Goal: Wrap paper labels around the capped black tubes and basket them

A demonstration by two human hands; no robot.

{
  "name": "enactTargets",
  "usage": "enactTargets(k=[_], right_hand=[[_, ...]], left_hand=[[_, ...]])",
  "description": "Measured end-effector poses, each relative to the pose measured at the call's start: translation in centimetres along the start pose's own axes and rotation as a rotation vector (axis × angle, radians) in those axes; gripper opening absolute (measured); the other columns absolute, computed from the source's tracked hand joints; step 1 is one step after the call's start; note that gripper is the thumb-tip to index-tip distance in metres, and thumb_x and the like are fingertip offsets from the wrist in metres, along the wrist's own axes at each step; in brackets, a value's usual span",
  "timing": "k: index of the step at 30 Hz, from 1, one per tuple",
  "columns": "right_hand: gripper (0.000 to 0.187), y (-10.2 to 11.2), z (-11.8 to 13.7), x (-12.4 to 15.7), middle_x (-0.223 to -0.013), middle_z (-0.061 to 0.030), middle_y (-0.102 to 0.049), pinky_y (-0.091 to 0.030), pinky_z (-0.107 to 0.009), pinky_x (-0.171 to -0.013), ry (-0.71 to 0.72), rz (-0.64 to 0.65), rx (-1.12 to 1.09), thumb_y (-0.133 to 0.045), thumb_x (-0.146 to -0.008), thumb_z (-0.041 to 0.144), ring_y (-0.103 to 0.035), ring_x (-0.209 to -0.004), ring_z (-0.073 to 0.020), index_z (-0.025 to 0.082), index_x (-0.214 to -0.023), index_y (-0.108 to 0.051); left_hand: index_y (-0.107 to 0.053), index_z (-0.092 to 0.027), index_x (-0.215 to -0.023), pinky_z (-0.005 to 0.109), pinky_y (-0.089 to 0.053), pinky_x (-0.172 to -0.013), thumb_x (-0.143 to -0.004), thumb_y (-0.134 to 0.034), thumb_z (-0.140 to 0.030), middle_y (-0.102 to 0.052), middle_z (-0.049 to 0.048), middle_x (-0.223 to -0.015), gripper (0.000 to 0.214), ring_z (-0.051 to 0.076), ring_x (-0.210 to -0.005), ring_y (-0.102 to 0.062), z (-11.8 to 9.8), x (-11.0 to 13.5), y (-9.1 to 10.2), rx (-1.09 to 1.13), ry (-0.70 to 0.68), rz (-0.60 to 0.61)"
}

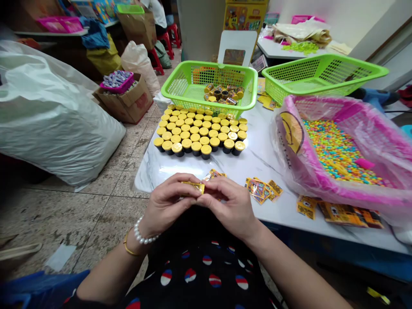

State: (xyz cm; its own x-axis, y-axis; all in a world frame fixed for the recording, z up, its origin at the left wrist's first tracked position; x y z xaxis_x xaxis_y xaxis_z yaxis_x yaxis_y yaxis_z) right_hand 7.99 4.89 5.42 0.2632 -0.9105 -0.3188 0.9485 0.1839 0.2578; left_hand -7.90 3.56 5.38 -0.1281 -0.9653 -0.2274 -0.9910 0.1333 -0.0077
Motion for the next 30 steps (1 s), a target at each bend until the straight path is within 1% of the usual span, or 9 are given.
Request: enactTargets(k=[4,6,9,13,16,19,23,26,30], right_hand=[[0.020,-1.5,-2.3,0.6,-0.080,-0.0026,-0.074,-0.062,-0.030,-0.067,-0.334,0.137,-0.294,-0.068,-0.088,0.036,-0.071,-0.069,-0.0162,0.020,-0.101,-0.072],[0.033,-1.0,-2.1,0.5,-0.093,-0.0047,-0.074,-0.062,-0.032,-0.075,-0.322,0.156,-0.286,-0.070,-0.087,0.035,-0.072,-0.078,-0.0169,0.022,-0.117,-0.067],[0.050,0.7,-1.0,-0.1,-0.117,-0.0079,-0.068,-0.060,-0.036,-0.085,-0.183,0.132,-0.137,-0.075,-0.083,0.029,-0.069,-0.094,-0.0192,0.027,-0.131,-0.061],[0.016,1.1,-0.9,-0.9,-0.094,-0.0042,-0.071,-0.057,-0.030,-0.073,-0.178,0.177,-0.150,-0.075,-0.082,0.027,-0.068,-0.080,-0.0163,0.024,-0.098,-0.074],[0.016,0.3,-2.2,-1.2,-0.077,0.0001,-0.068,-0.053,-0.026,-0.058,-0.332,0.174,-0.372,-0.080,-0.077,0.031,-0.063,-0.062,-0.0121,0.020,-0.083,-0.070],[0.021,-0.5,-2.7,-0.9,-0.076,0.0008,-0.068,-0.052,-0.025,-0.060,-0.413,0.207,-0.425,-0.080,-0.077,0.032,-0.062,-0.062,-0.0112,0.019,-0.088,-0.068],[0.039,-1.3,-2.1,-1.0,-0.080,0.0013,-0.068,-0.052,-0.025,-0.064,-0.450,0.319,-0.376,-0.079,-0.078,0.031,-0.065,-0.070,-0.0127,0.022,-0.111,-0.061],[0.025,-0.9,-1.3,-3.3,-0.073,0.0024,-0.065,-0.050,-0.024,-0.060,-0.411,0.332,-0.232,-0.073,-0.081,0.031,-0.062,-0.063,-0.0118,0.019,-0.101,-0.063],[0.008,-1.5,0.3,-7.0,-0.078,0.0000,-0.068,-0.050,-0.022,-0.060,-0.246,0.453,0.058,-0.068,-0.080,0.021,-0.063,-0.068,-0.0117,0.018,-0.088,-0.068]], left_hand=[[-0.075,-0.026,-0.112,0.036,-0.053,-0.093,-0.075,-0.079,-0.015,-0.071,0.0087,-0.107,0.039,0.022,-0.099,-0.066,0.3,0.1,0.0,-0.045,0.030,-0.009],[-0.072,-0.025,-0.117,0.032,-0.057,-0.082,-0.073,-0.081,-0.017,-0.071,0.0086,-0.105,0.046,0.020,-0.091,-0.068,1.3,0.2,0.2,0.072,0.146,-0.042],[-0.075,-0.020,-0.105,0.024,-0.056,-0.064,-0.074,-0.080,-0.018,-0.072,0.0065,-0.091,0.031,0.015,-0.071,-0.066,2.3,0.3,-0.1,0.243,0.288,-0.034],[-0.075,-0.018,-0.100,0.024,-0.055,-0.061,-0.071,-0.082,-0.018,-0.073,0.0061,-0.088,0.030,0.013,-0.065,-0.066,2.4,0.2,-1.4,0.308,0.348,0.053],[-0.075,-0.017,-0.100,0.024,-0.054,-0.060,-0.071,-0.082,-0.020,-0.073,0.0058,-0.079,0.030,0.014,-0.063,-0.066,2.8,0.1,-2.0,0.340,0.380,0.084],[-0.073,-0.016,-0.100,0.023,-0.052,-0.056,-0.074,-0.080,-0.023,-0.071,0.0040,-0.070,0.028,0.013,-0.057,-0.063,3.3,0.1,-2.0,0.378,0.414,0.079],[-0.068,-0.017,-0.101,0.022,-0.053,-0.058,-0.073,-0.081,-0.023,-0.072,0.0043,-0.082,0.032,0.013,-0.064,-0.064,3.8,0.2,-1.3,0.328,0.390,-0.027],[-0.061,-0.020,-0.112,0.022,-0.054,-0.057,-0.071,-0.083,-0.022,-0.070,0.0044,-0.096,0.047,0.014,-0.071,-0.066,4.0,-0.1,-0.8,0.371,0.345,-0.116],[-0.058,-0.018,-0.108,0.022,-0.054,-0.051,-0.073,-0.081,-0.024,-0.067,0.0009,-0.081,0.042,0.014,-0.063,-0.064,4.3,-0.9,-0.2,0.389,0.325,-0.145]])
Point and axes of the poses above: each hand's wrist, its own x-axis away from the middle knuckle, its own y-axis out of the back of the hand, z = x × y, the point moved 7 cm from there along -x, towards the middle knuckle
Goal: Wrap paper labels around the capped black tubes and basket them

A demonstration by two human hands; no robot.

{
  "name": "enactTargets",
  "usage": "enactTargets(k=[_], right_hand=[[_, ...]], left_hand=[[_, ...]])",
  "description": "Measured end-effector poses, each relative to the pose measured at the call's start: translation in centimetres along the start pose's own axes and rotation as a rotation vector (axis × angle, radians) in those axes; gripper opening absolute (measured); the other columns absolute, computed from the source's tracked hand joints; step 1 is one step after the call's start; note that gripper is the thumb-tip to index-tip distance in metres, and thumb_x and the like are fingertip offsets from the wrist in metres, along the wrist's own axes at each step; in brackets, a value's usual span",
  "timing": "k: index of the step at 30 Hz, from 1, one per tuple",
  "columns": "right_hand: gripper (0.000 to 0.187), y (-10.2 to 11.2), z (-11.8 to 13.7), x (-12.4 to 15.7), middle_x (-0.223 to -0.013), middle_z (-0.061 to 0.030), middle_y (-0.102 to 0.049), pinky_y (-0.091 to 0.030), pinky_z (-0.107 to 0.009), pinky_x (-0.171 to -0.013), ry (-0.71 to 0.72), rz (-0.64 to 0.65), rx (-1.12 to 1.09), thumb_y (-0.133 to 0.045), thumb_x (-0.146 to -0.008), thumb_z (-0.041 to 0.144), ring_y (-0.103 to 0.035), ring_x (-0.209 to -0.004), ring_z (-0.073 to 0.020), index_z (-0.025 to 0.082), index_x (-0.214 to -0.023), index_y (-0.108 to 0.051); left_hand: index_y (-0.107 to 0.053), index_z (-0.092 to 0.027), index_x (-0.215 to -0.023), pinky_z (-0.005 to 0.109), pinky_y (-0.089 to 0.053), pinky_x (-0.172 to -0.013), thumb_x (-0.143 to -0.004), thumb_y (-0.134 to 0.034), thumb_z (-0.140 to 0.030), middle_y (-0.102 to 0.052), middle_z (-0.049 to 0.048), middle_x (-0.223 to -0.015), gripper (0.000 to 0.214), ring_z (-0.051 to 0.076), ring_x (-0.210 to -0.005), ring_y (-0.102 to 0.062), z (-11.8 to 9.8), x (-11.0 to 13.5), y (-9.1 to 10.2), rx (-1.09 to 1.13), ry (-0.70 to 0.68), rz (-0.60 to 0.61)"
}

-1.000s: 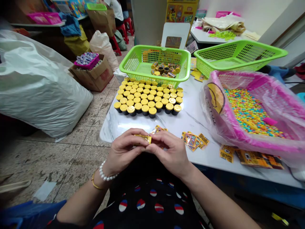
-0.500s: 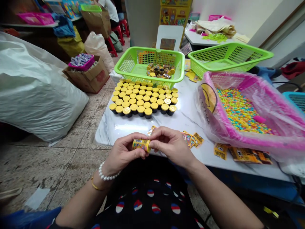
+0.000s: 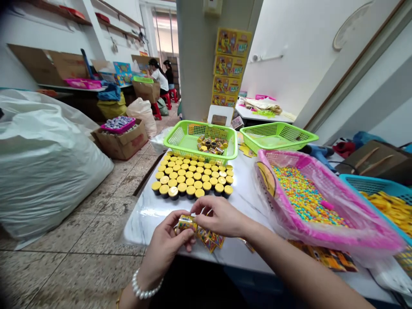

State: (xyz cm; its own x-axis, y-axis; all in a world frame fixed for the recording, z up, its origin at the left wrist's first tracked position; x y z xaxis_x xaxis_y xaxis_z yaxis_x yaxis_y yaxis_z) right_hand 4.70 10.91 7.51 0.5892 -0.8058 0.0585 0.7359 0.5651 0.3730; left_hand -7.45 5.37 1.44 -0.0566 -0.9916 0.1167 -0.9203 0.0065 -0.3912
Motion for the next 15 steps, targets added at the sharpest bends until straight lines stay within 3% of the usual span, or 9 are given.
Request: enactTargets(k=[2,5,8,10,11,13,15], right_hand=[[0.015,-0.8,-0.2,-0.8,-0.079,-0.0006,-0.070,-0.051,-0.022,-0.059,-0.033,0.074,-0.024,-0.069,-0.081,0.025,-0.065,-0.066,-0.0121,0.018,-0.094,-0.068],[0.032,-2.5,-1.4,-1.2,-0.079,-0.0017,-0.072,-0.054,-0.024,-0.058,-0.120,0.126,-0.238,-0.075,-0.078,0.039,-0.069,-0.063,-0.0134,0.016,-0.097,-0.064],[0.038,-2.0,-1.6,-2.9,-0.064,0.0003,-0.070,-0.054,-0.024,-0.054,-0.147,0.119,-0.267,-0.080,-0.072,0.046,-0.068,-0.055,-0.0134,0.015,-0.087,-0.063],[0.036,0.8,-0.5,-5.2,-0.058,0.0008,-0.068,-0.053,-0.022,-0.051,-0.113,0.029,-0.220,-0.082,-0.071,0.045,-0.066,-0.051,-0.0120,0.014,-0.081,-0.064],[0.034,3.1,0.4,-6.5,-0.061,-0.0001,-0.069,-0.054,-0.022,-0.051,-0.080,-0.082,-0.217,-0.082,-0.071,0.043,-0.066,-0.052,-0.0116,0.015,-0.080,-0.065],[0.029,7.6,1.8,-8.2,-0.078,-0.0048,-0.073,-0.059,-0.024,-0.059,-0.021,-0.286,-0.306,-0.079,-0.076,0.040,-0.071,-0.062,-0.0131,0.015,-0.082,-0.066],[0.024,10.3,2.4,-8.3,-0.086,-0.0075,-0.073,-0.058,-0.026,-0.054,-0.027,-0.377,-0.256,-0.073,-0.082,0.038,-0.072,-0.063,-0.0149,0.016,-0.087,-0.066]], left_hand=[[-0.058,-0.017,-0.103,0.022,-0.053,-0.050,-0.074,-0.080,-0.026,-0.066,0.0003,-0.079,0.037,0.013,-0.061,-0.064,-0.3,-0.3,0.5,-0.009,-0.021,-0.025],[-0.055,-0.019,-0.110,0.022,-0.053,-0.050,-0.074,-0.080,-0.026,-0.066,0.0006,-0.084,0.044,0.014,-0.062,-0.065,-0.5,-0.5,1.3,-0.007,-0.049,-0.060],[-0.048,-0.025,-0.126,0.023,-0.054,-0.049,-0.072,-0.081,-0.023,-0.063,0.0036,-0.107,0.064,0.012,-0.062,-0.065,-0.5,-0.6,1.7,0.006,-0.072,-0.104],[-0.044,-0.028,-0.132,0.024,-0.054,-0.050,-0.069,-0.082,-0.023,-0.058,0.0065,-0.122,0.073,0.011,-0.063,-0.065,-0.6,-0.7,2.1,-0.003,-0.106,-0.158],[-0.045,-0.029,-0.132,0.024,-0.054,-0.050,-0.069,-0.082,-0.023,-0.056,0.0075,-0.125,0.074,0.010,-0.064,-0.065,-0.7,-0.7,2.2,-0.014,-0.120,-0.177],[-0.053,-0.025,-0.125,0.024,-0.054,-0.053,-0.070,-0.081,-0.025,-0.060,0.0080,-0.120,0.062,0.010,-0.064,-0.064,-0.7,-0.5,2.2,-0.057,-0.121,-0.177],[-0.064,-0.019,-0.110,0.024,-0.053,-0.056,-0.074,-0.079,-0.027,-0.067,0.0072,-0.103,0.040,0.011,-0.062,-0.062,-0.5,-0.1,2.0,-0.132,-0.096,-0.140]])
Point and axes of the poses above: each hand's wrist, its own x-axis away from the middle knuckle, its own y-axis out of the back of the hand, z = x × y, the point moved 7 cm from there along -x, towards the middle knuckle
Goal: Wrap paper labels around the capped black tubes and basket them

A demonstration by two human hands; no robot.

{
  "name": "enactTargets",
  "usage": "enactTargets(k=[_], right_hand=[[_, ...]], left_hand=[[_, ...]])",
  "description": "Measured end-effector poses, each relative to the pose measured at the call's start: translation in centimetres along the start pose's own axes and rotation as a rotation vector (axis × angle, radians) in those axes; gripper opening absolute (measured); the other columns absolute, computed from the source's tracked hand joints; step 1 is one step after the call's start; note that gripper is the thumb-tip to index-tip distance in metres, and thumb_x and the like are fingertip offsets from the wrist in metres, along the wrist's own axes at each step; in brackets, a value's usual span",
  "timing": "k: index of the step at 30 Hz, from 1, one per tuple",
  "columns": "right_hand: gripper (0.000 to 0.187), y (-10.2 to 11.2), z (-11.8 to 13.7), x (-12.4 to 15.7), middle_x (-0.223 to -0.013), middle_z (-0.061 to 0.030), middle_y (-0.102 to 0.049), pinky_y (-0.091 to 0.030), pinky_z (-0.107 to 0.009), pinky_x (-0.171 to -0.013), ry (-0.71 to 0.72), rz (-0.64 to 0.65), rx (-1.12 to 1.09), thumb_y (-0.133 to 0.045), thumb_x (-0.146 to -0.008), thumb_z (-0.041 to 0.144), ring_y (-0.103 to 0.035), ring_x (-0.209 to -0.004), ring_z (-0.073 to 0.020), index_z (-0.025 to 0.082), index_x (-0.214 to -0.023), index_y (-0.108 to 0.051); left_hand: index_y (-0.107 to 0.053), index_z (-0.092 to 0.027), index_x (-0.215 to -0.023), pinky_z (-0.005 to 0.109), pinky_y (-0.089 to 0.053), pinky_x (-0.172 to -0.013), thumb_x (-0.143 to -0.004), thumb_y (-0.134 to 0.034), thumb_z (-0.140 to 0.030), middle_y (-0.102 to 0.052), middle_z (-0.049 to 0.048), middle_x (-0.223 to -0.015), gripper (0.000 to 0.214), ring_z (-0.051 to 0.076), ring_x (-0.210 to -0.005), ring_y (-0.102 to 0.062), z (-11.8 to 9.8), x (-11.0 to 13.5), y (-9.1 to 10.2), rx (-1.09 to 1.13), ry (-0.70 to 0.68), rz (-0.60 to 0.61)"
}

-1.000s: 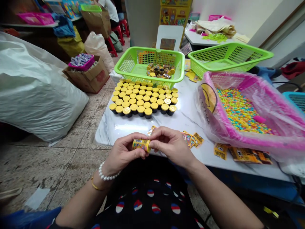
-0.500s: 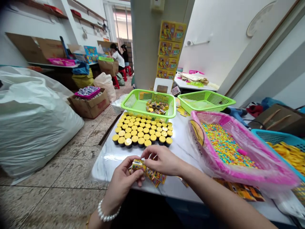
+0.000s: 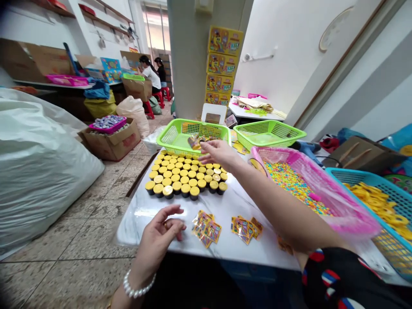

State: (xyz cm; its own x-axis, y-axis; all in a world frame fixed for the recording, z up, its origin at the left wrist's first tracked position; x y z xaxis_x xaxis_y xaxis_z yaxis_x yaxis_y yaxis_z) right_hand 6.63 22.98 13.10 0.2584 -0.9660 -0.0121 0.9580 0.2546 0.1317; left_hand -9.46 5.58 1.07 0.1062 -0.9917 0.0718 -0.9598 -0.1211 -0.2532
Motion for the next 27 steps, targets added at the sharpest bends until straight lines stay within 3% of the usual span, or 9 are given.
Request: enactTargets(k=[3,5,8,13,18,23,27], right_hand=[[0.017,0.8,-0.4,2.9,-0.078,-0.0053,-0.072,-0.048,-0.024,-0.042,0.054,0.035,0.340,-0.067,-0.085,0.033,-0.067,-0.053,-0.0143,0.016,-0.088,-0.070],[0.016,0.2,-1.4,6.2,-0.070,-0.0025,-0.071,-0.048,-0.026,-0.050,0.174,0.061,0.618,-0.064,-0.087,0.030,-0.065,-0.055,-0.0142,0.018,-0.082,-0.073],[0.018,-1.3,-3.2,9.7,-0.080,-0.0039,-0.075,-0.049,-0.030,-0.069,0.332,-0.004,0.879,-0.060,-0.091,0.030,-0.068,-0.073,-0.0179,0.021,-0.086,-0.074],[0.033,-4.1,-5.6,8.5,-0.096,-0.0112,-0.072,-0.044,-0.032,-0.067,0.291,-0.116,1.197,-0.056,-0.093,0.047,-0.067,-0.083,-0.0246,0.017,-0.095,-0.069],[0.022,-4.9,-5.9,7.8,-0.093,-0.0080,-0.071,-0.038,-0.029,-0.062,0.259,-0.112,1.281,-0.053,-0.093,0.037,-0.066,-0.080,-0.0224,0.019,-0.097,-0.066],[0.021,-2.6,-5.8,9.3,-0.091,-0.0080,-0.071,-0.038,-0.029,-0.063,0.205,-0.117,1.303,-0.057,-0.091,0.038,-0.066,-0.080,-0.0234,0.019,-0.096,-0.064],[0.029,-0.8,-5.9,11.9,-0.093,-0.0072,-0.071,-0.041,-0.030,-0.070,0.200,-0.153,1.174,-0.060,-0.091,0.046,-0.066,-0.084,-0.0223,0.018,-0.095,-0.065]], left_hand=[[-0.072,-0.016,-0.093,0.022,-0.050,-0.055,-0.078,-0.076,-0.030,-0.069,0.0053,-0.079,0.021,0.013,-0.062,-0.061,0.0,0.7,-0.2,-0.134,-0.022,0.040],[-0.073,-0.017,-0.090,0.021,-0.047,-0.054,-0.080,-0.075,-0.031,-0.069,0.0041,-0.073,0.017,0.014,-0.062,-0.060,-0.2,0.9,-0.3,-0.195,-0.066,0.028],[-0.074,-0.018,-0.086,0.020,-0.046,-0.055,-0.082,-0.073,-0.030,-0.068,0.0030,-0.070,0.013,0.012,-0.059,-0.058,-0.6,0.7,-0.8,-0.241,-0.098,0.016],[-0.074,-0.018,-0.087,0.021,-0.045,-0.057,-0.083,-0.072,-0.030,-0.069,0.0037,-0.073,0.013,0.013,-0.060,-0.058,-0.8,0.6,-1.9,-0.396,-0.169,0.052],[-0.073,-0.020,-0.094,0.024,-0.047,-0.063,-0.085,-0.069,-0.022,-0.069,0.0041,-0.083,0.010,0.013,-0.064,-0.058,-1.3,2.1,-2.5,-0.674,-0.422,0.058],[-0.071,-0.017,-0.096,0.025,-0.050,-0.066,-0.090,-0.062,-0.020,-0.068,0.0050,-0.088,0.011,0.014,-0.070,-0.061,-1.3,2.0,-3.4,-0.803,-0.541,0.060],[-0.070,-0.017,-0.108,0.027,-0.054,-0.074,-0.092,-0.059,-0.019,-0.066,0.0075,-0.097,0.019,0.017,-0.083,-0.065,-0.7,1.9,-4.9,-0.915,-0.616,0.162]])
Point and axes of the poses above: each hand's wrist, its own x-axis away from the middle knuckle, its own y-axis out of the back of the hand, z = x × y, the point moved 7 cm from there along -x, towards the middle knuckle
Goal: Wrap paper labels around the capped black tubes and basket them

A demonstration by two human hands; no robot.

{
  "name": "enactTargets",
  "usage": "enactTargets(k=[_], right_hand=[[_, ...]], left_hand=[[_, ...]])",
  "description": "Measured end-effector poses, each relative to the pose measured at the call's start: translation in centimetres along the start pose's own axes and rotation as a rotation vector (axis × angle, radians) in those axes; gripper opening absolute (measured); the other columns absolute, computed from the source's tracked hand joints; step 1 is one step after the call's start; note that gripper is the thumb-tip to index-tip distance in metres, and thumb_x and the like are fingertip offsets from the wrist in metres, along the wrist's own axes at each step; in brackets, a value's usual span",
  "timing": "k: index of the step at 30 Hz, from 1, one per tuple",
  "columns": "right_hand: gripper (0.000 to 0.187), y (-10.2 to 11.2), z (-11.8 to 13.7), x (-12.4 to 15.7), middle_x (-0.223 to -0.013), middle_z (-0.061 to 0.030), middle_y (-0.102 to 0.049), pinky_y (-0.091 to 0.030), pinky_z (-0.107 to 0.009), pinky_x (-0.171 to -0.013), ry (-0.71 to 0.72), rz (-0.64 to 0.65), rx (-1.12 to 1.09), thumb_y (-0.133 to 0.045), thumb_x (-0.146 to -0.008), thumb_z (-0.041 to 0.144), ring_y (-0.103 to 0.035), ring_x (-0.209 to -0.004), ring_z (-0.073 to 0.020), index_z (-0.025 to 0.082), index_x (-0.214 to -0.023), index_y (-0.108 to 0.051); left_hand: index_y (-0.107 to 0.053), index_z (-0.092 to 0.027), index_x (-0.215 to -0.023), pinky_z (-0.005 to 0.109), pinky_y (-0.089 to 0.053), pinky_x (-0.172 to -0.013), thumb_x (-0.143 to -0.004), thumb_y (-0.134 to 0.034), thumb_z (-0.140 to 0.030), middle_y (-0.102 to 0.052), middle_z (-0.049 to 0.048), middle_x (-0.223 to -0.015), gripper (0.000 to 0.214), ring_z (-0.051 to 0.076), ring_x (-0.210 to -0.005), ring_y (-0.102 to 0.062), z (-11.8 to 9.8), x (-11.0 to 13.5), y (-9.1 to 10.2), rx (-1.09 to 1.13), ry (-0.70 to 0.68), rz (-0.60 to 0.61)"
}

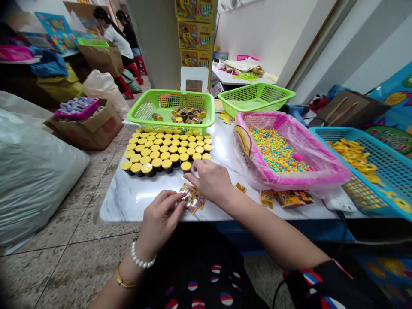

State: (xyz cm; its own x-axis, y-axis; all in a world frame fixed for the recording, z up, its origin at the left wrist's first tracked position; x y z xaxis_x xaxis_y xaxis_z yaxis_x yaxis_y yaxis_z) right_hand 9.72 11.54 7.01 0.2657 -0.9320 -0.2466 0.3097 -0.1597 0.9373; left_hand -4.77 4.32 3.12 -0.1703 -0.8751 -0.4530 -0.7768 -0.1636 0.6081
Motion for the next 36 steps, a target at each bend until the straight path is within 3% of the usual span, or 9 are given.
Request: enactTargets(k=[5,11,15,18,20,24,30,32,36], right_hand=[[0.022,-1.4,-0.5,4.1,-0.100,-0.0056,-0.068,-0.044,-0.029,-0.070,-0.114,0.097,-0.102,-0.067,-0.086,0.040,-0.066,-0.086,-0.0207,0.020,-0.096,-0.067],[0.004,-1.6,-0.9,5.0,-0.088,-0.0029,-0.066,-0.043,-0.028,-0.070,-0.163,0.089,-0.249,-0.070,-0.081,0.018,-0.062,-0.080,-0.0172,0.018,-0.079,-0.066],[0.010,-0.8,-2.4,4.8,-0.069,0.0001,-0.066,-0.043,-0.026,-0.064,-0.281,0.000,-0.675,-0.074,-0.075,0.020,-0.058,-0.067,-0.0144,0.018,-0.069,-0.066],[0.021,-1.7,-2.0,4.8,-0.063,0.0015,-0.065,-0.044,-0.025,-0.058,-0.376,0.040,-1.079,-0.078,-0.070,0.035,-0.056,-0.057,-0.0122,0.017,-0.068,-0.066],[0.028,-2.3,-0.9,4.8,-0.058,0.0030,-0.062,-0.042,-0.024,-0.054,-0.387,0.055,-1.203,-0.080,-0.068,0.041,-0.052,-0.052,-0.0103,0.017,-0.067,-0.065],[0.039,-3.3,1.0,5.5,-0.049,0.0051,-0.051,-0.030,-0.021,-0.043,-0.372,0.121,-1.228,-0.073,-0.076,0.052,-0.040,-0.044,-0.0070,0.017,-0.062,-0.061],[0.045,-3.7,1.6,6.0,-0.058,0.0039,-0.060,-0.024,-0.019,-0.040,-0.385,0.352,-1.320,-0.073,-0.074,0.057,-0.039,-0.041,-0.0052,0.016,-0.090,-0.065],[0.045,-3.9,1.7,6.0,-0.054,0.0045,-0.059,-0.023,-0.019,-0.038,-0.421,0.420,-1.334,-0.076,-0.072,0.055,-0.036,-0.038,-0.0044,0.016,-0.089,-0.064],[0.038,-4.0,1.4,5.8,-0.049,0.0048,-0.056,-0.023,-0.019,-0.038,-0.465,0.328,-1.333,-0.077,-0.071,0.051,-0.036,-0.038,-0.0042,0.015,-0.076,-0.064]], left_hand=[[-0.066,-0.017,-0.118,0.033,-0.055,-0.075,-0.093,-0.059,-0.028,-0.064,0.0097,-0.104,0.028,0.022,-0.087,-0.066,-0.5,0.4,-0.7,-0.207,-0.126,0.041],[-0.066,-0.020,-0.118,0.031,-0.055,-0.072,-0.093,-0.058,-0.031,-0.063,0.0081,-0.106,0.028,0.019,-0.083,-0.066,0.2,-0.3,-1.0,-0.149,-0.084,0.141],[-0.069,-0.020,-0.111,0.029,-0.052,-0.067,-0.088,-0.065,-0.031,-0.065,0.0079,-0.103,0.026,0.016,-0.073,-0.062,0.4,-0.4,-0.5,0.030,0.090,0.131],[-0.067,-0.018,-0.107,0.024,-0.048,-0.057,-0.087,-0.066,-0.037,-0.067,0.0054,-0.092,0.027,0.012,-0.061,-0.056,0.3,-0.4,-0.2,0.357,0.300,0.072],[-0.065,-0.017,-0.102,0.021,-0.043,-0.050,-0.088,-0.064,-0.041,-0.065,0.0025,-0.080,0.028,0.010,-0.055,-0.052,0.1,-0.4,-0.5,0.593,0.422,0.049],[-0.062,-0.016,-0.079,0.018,-0.031,-0.042,-0.089,-0.062,-0.042,-0.050,-0.0049,-0.056,0.028,0.007,-0.046,-0.040,0.4,-0.4,-0.6,0.700,0.496,0.036],[-0.064,-0.015,-0.074,0.018,-0.026,-0.040,-0.090,-0.063,-0.039,-0.050,-0.0050,-0.053,0.029,0.005,-0.043,-0.036,1.4,0.2,0.1,0.652,0.497,0.102],[-0.065,-0.014,-0.075,0.018,-0.027,-0.041,-0.089,-0.064,-0.039,-0.053,-0.0039,-0.056,0.028,0.006,-0.044,-0.037,1.3,0.3,0.2,0.666,0.495,0.101],[-0.066,-0.016,-0.092,0.018,-0.034,-0.045,-0.084,-0.070,-0.037,-0.059,-0.0022,-0.068,0.023,0.007,-0.051,-0.043,1.1,0.9,1.5,0.693,0.512,-0.087]])
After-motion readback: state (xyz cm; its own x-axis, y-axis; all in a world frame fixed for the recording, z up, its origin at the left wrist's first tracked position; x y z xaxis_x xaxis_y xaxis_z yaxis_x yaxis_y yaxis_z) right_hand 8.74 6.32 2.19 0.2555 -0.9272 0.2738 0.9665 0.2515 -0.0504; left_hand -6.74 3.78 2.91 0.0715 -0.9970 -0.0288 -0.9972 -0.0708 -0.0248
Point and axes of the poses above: each hand's wrist, its own x-axis away from the middle knuckle, its own y-axis out of the back of the hand, z = x × y, the point moved 7 cm from there along -x, towards the middle knuckle
